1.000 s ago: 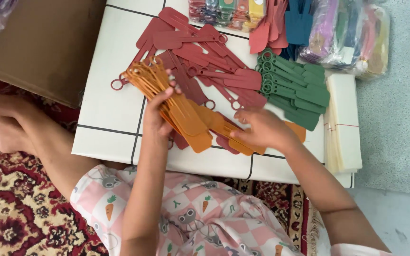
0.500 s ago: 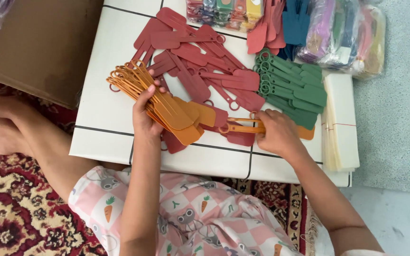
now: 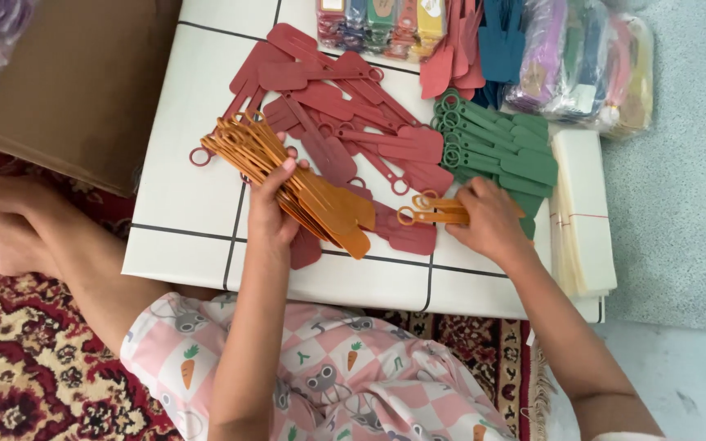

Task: Sorting and stacking colorful plastic luggage tags by color on a tiled surface

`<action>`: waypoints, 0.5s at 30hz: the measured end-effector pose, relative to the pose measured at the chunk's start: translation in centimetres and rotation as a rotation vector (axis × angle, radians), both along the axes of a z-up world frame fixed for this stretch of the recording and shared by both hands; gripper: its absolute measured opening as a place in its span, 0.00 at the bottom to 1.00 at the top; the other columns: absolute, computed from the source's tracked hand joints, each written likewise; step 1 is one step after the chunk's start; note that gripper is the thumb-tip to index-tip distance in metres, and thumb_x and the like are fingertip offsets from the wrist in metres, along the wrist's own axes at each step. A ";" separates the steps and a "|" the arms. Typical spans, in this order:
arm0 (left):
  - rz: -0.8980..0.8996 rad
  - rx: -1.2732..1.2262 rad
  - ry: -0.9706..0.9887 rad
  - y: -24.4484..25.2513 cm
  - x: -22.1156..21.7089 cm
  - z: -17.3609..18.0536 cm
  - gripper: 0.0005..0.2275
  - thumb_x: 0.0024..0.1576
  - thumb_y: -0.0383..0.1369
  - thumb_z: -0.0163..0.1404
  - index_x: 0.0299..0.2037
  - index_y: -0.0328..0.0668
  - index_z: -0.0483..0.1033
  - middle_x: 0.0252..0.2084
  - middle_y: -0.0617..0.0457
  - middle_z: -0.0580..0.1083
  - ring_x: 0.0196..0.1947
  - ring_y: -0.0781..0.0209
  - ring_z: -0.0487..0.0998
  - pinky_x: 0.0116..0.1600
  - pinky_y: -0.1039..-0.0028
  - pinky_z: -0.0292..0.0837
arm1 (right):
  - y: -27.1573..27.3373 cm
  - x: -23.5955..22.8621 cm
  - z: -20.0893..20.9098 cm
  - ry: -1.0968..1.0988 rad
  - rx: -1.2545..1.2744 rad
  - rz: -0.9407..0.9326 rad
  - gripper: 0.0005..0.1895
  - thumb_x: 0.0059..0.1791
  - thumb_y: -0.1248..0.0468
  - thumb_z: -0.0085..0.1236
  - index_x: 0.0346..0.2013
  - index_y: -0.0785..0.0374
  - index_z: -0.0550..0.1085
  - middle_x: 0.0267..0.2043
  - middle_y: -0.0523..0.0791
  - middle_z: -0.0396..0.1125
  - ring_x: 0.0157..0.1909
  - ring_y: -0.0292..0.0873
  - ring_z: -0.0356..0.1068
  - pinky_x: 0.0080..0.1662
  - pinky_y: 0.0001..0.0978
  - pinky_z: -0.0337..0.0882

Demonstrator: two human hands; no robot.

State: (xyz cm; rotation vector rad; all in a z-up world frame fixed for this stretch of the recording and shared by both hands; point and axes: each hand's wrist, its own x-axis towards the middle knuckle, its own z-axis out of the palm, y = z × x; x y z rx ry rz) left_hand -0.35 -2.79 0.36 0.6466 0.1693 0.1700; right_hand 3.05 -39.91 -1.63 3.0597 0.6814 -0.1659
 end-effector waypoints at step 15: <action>0.018 -0.004 -0.054 -4.3 -0.2 -0.4 0.22 0.49 0.25 0.64 0.52 0.36 0.69 0.40 0.45 0.73 0.39 0.52 0.80 0.49 0.60 0.76 | 11.7 2.2 5.7 0.216 1.356 0.169 0.15 0.54 0.56 0.56 0.47 0.64 0.74 0.49 0.53 0.69 0.41 0.42 0.66 0.46 0.32 0.69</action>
